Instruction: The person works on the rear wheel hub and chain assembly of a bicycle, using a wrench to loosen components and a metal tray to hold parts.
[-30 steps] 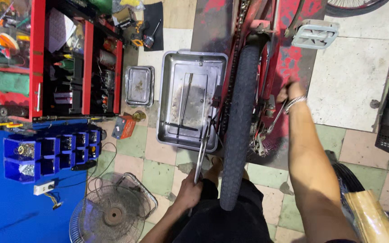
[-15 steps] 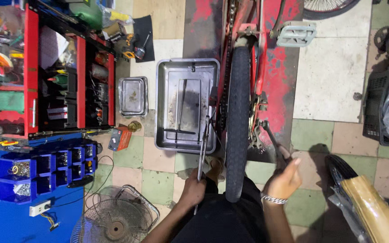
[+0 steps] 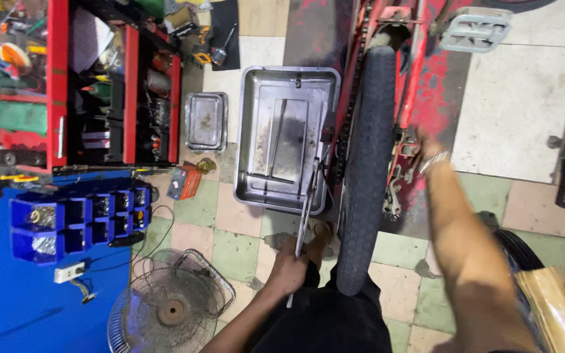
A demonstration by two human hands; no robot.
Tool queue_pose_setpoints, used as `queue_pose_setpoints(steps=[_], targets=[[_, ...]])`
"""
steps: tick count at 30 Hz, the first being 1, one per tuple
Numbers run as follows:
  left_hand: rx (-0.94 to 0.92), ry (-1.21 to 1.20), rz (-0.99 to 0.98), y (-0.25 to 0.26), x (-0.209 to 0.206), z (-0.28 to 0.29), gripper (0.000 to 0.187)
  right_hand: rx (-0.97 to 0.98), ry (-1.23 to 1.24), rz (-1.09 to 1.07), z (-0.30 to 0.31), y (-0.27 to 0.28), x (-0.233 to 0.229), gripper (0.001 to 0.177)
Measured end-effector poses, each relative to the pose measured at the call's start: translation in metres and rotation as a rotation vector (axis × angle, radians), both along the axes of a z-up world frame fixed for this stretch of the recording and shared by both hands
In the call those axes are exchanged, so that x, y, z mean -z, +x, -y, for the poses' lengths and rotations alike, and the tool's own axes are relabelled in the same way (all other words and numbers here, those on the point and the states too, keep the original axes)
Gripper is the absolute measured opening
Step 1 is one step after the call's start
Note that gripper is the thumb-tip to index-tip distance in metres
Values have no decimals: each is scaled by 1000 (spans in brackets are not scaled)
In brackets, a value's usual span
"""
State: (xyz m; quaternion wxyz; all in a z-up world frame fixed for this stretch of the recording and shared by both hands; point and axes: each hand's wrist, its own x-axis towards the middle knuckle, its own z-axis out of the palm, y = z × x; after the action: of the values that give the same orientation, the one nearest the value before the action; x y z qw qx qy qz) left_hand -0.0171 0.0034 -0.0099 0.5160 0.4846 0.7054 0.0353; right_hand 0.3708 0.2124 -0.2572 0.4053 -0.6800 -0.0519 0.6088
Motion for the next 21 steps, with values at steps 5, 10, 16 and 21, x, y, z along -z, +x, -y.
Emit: queue_pose_setpoints(steps=[5, 10, 16, 21], targets=[[-33, 4, 34, 3, 3, 8, 32, 9, 301, 260, -64, 1, -163, 42], [-55, -31, 49, 4, 7, 5, 36, 389, 607, 456, 95, -70, -269, 21], [-23, 0, 38, -1, 14, 10, 28, 1103, 536, -318, 226, -69, -170, 36], [8, 10, -8, -3, 18, 10, 27, 893, 341, -621, 171, -25, 0, 55]])
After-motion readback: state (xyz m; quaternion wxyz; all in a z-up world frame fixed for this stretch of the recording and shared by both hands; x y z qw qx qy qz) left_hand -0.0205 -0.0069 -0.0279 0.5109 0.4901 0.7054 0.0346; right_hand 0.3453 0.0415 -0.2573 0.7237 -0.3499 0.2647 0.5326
